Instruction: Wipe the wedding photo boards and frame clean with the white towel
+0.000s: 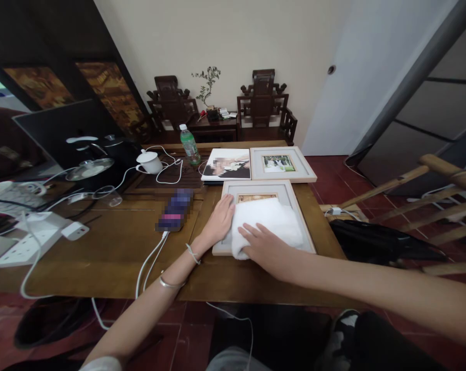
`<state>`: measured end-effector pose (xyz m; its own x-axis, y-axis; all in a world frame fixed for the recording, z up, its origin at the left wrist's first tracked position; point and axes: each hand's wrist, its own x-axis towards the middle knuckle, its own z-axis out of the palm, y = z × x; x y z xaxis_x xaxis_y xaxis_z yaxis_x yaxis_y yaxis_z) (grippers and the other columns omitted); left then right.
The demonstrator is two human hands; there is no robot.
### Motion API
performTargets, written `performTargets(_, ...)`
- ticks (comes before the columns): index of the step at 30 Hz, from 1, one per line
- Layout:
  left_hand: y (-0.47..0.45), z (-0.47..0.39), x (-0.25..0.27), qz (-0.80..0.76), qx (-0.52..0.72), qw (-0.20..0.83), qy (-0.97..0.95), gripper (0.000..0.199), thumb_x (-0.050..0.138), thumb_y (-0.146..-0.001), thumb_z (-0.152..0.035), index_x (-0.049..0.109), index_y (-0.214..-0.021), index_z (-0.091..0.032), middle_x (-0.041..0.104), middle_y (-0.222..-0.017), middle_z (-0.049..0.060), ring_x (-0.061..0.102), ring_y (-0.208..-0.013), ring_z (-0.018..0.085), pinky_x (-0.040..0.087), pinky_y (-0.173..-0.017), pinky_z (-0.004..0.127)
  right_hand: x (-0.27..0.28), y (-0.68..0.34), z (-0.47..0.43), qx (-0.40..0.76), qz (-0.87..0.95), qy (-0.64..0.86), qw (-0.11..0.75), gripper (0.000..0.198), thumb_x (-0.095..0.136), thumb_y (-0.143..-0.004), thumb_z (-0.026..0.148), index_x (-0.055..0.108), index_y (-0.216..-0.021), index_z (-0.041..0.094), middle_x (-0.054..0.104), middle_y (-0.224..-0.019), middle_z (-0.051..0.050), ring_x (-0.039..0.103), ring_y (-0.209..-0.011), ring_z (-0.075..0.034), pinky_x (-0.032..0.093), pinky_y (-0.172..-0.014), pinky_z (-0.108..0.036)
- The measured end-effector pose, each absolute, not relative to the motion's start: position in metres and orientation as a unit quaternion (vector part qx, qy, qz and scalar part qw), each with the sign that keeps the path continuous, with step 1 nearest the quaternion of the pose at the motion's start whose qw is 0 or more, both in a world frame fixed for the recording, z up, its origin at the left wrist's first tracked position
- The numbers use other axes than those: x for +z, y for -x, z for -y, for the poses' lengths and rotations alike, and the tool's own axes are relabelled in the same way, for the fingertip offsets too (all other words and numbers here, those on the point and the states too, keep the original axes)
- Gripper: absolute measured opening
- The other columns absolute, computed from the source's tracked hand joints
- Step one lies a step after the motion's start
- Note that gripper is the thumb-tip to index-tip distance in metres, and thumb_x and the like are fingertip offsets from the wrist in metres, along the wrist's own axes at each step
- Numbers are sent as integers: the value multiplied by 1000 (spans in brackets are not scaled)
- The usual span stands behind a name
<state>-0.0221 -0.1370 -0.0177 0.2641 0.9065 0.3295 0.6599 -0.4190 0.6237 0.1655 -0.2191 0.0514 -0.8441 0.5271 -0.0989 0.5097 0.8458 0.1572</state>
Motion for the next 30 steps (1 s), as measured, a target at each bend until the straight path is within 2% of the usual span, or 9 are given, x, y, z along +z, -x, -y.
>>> performTargets(5,24,134,-25,-491,306,126,-806,44,35,-93,-24,49,-131,-9,43,-144,15,29,-140,25,24,-116,48,59,-196,224,68,-936,-321,126,30,63,-79,14,67,-109,14,46,-139,-21,42,-129,-35,37,-102,-53)
performTargets(10,27,131,-32,-479,313,110,-813,56,37,-79,-6,47,-134,-11,44,-144,13,28,-140,25,26,-116,49,58,-188,230,94,-926,-350,103,25,55,-85,14,68,-106,16,52,-133,-21,48,-124,-34,41,-97,-50)
performTargets(20,30,129,-30,-489,312,132,-804,50,34,-84,-9,50,-131,-10,46,-142,14,31,-139,23,26,-116,47,47,-149,217,102,-954,-275,53,26,47,-91,17,67,-107,16,48,-138,-21,45,-127,-31,40,-98,-49)
performTargets(23,31,129,-31,-480,310,123,-811,51,33,-83,-8,49,-131,-8,46,-142,15,30,-140,23,25,-116,46,47,-172,224,123,-943,-299,81,26,49,-90,17,68,-107,15,49,-137,-20,45,-127,-31,39,-99,-51)
performTargets(27,32,128,-32,-472,317,125,-813,51,35,-83,-8,49,-132,-9,45,-142,14,29,-140,23,25,-117,45,54,-216,236,138,-908,-373,133,21,57,-86,15,72,-100,17,57,-128,-21,53,-119,-33,41,-95,-55)
performTargets(30,32,127,-34,-464,313,119,-820,53,35,-82,-7,48,-133,-9,45,-143,14,28,-140,25,25,-116,48,56,-243,240,162,-886,-414,130,19,62,-81,12,74,-93,20,59,-127,-19,54,-117,-33,43,-94,-54)
